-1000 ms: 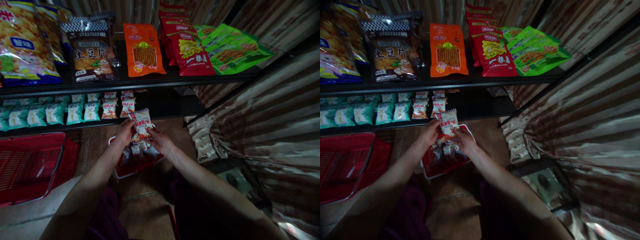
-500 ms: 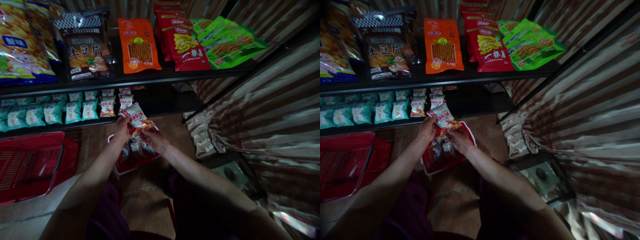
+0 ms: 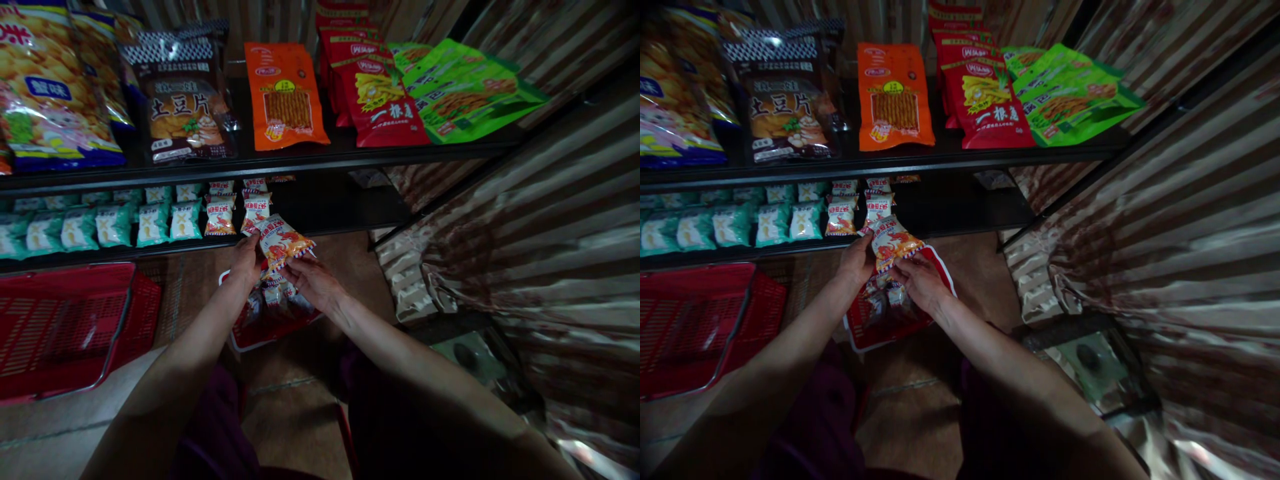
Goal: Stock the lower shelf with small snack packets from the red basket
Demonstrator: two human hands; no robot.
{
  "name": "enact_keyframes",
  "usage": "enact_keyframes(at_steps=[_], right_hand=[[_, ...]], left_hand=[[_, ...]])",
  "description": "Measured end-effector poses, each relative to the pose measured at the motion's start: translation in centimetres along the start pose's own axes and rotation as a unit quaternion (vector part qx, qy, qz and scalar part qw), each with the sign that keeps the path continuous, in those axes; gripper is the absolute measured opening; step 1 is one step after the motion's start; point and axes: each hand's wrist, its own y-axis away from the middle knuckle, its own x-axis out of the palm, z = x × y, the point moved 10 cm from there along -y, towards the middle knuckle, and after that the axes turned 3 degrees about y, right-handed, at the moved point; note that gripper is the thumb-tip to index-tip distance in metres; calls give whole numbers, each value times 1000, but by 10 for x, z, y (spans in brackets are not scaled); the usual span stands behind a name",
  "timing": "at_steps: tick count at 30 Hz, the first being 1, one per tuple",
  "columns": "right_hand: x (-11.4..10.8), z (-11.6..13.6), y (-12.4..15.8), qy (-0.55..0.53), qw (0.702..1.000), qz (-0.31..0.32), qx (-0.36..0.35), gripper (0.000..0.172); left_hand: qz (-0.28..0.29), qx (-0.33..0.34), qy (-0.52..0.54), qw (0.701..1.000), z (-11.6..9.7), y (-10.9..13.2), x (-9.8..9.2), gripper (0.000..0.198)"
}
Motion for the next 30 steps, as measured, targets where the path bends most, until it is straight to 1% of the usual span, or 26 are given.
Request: enact_keyframes(at_steps=[5, 10, 14, 19, 24, 27, 29, 30], right_hand=[[3, 4, 1, 24, 999, 7, -20, 23], [4, 9, 5, 26, 999, 3, -30, 28], [2, 14, 5, 43, 998, -3, -48, 30], [-9, 22, 6, 74, 992, -46, -88, 35], [-13, 26, 10, 99, 987, -77, -101, 37], [-14, 32, 10, 141, 977, -91, -134, 37], [-13, 40, 9, 200, 960, -87, -177, 34], [-12, 44, 9, 237, 947, -80, -203, 30]], left_hand=[[-2, -7, 3, 1000, 2, 1, 0, 5], [11, -30, -9, 999, 5, 4, 4, 7], [3, -15, -11, 1000, -2, 7, 4, 7], [-3, 14, -20, 1000, -11, 9, 3, 8], [3, 20, -42, 999, -14, 14, 6, 11], [-9, 12, -55, 998, -13, 15, 4, 13], [-10, 10, -59, 998, -13, 14, 4, 13], [-8, 10, -56, 998, -14, 14, 4, 12]])
